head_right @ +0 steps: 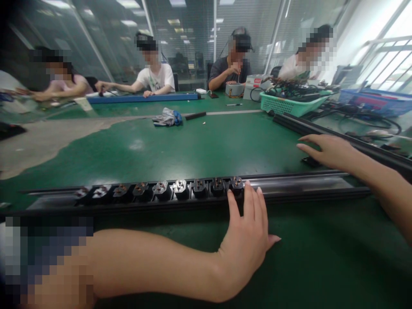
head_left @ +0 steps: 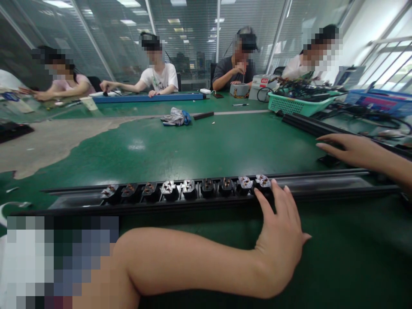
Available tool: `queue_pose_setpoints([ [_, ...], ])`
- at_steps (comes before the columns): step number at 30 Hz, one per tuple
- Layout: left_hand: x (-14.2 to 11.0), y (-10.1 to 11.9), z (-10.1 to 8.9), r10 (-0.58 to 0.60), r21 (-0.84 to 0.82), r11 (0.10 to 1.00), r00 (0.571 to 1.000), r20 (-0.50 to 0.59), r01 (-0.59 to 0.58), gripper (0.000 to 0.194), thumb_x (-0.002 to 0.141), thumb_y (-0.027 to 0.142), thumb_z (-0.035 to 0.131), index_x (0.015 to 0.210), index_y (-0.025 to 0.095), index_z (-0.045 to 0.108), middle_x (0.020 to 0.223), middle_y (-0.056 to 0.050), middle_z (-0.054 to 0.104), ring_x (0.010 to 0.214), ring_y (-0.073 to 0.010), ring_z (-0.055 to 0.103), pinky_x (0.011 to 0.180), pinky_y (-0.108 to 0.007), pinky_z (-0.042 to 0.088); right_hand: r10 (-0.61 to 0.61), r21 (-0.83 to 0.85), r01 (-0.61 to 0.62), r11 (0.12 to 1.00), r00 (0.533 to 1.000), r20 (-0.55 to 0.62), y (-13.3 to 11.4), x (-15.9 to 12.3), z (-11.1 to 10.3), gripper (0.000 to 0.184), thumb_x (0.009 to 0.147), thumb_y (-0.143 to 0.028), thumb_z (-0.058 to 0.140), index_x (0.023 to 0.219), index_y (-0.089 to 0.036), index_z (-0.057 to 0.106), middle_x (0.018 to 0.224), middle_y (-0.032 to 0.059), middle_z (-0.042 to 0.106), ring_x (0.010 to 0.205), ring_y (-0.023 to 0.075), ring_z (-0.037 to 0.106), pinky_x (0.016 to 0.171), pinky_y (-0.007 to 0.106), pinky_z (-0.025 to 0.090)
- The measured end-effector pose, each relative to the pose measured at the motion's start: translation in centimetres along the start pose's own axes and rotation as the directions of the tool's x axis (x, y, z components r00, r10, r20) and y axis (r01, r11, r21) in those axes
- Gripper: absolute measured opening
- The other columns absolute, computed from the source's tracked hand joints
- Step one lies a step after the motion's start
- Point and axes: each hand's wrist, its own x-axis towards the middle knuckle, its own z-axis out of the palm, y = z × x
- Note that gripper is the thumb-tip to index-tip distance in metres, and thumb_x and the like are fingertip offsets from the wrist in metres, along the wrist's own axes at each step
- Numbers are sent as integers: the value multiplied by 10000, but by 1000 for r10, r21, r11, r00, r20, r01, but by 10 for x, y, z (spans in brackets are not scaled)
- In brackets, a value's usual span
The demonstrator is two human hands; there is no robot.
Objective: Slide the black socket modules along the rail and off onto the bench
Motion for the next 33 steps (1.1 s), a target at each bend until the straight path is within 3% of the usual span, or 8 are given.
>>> queue_pose_setpoints([
  [2,0,0,0,0,-2,1000,1000,4,0,785,950,664,451,1471,81,518,1495,-203,516,1420,-423,407,1043,-574,484,-64,131,51,990,993,96,-43,0,-14,521,1000,-520,413,1151,-121,712,1171,170,714,1050,252,661,909,382,458],
  [5,0,0,0,-11,-10,1000,1000,8,11,794,941,669,462,1477,84,512,1502,-197,511,1436,-406,393,1075,-557,456,-325,363,245,899,929,177,-103,-8,-20,462,977,-517,483,1255,-197,667,1265,107,690,1145,245,642,949,361,491],
  [9,-2,3,-2,-39,2,999,999,11,39,796,920,661,514,1459,76,534,1490,-194,525,1434,-383,405,1117,-521,421,-500,496,373,784,853,149,-144,-25,-3,426,982,-486,477,1272,-231,657,1262,79,698,1162,240,650,998,391,509],
  [14,-11,9,-6,-31,-33,999,999,-24,30,788,885,648,580,1419,68,579,1478,-200,535,1427,-381,418,1170,-521,377,-500,536,357,765,854,146,-146,-39,10,419,1025,-411,382,1325,-233,614,1295,71,686,1186,211,645,1008,367,514],
  [21,-20,18,-4,52,-65,996,995,-82,-57,541,956,458,526,1362,121,645,1388,-153,627,1323,-325,558,1138,-481,433,-527,553,385,738,842,117,-156,-42,6,440,922,-473,608,1292,-235,623,1277,67,690,1166,225,652,973,346,533],
  [33,-21,16,-6,98,-50,994,992,-80,-102,512,970,408,490,1349,105,653,1387,-171,624,1334,-365,543,1152,-567,382,-468,579,317,751,875,128,-161,-41,4,390,893,-498,634,1167,-231,703,1181,65,730,1081,232,688,946,349,548],
])
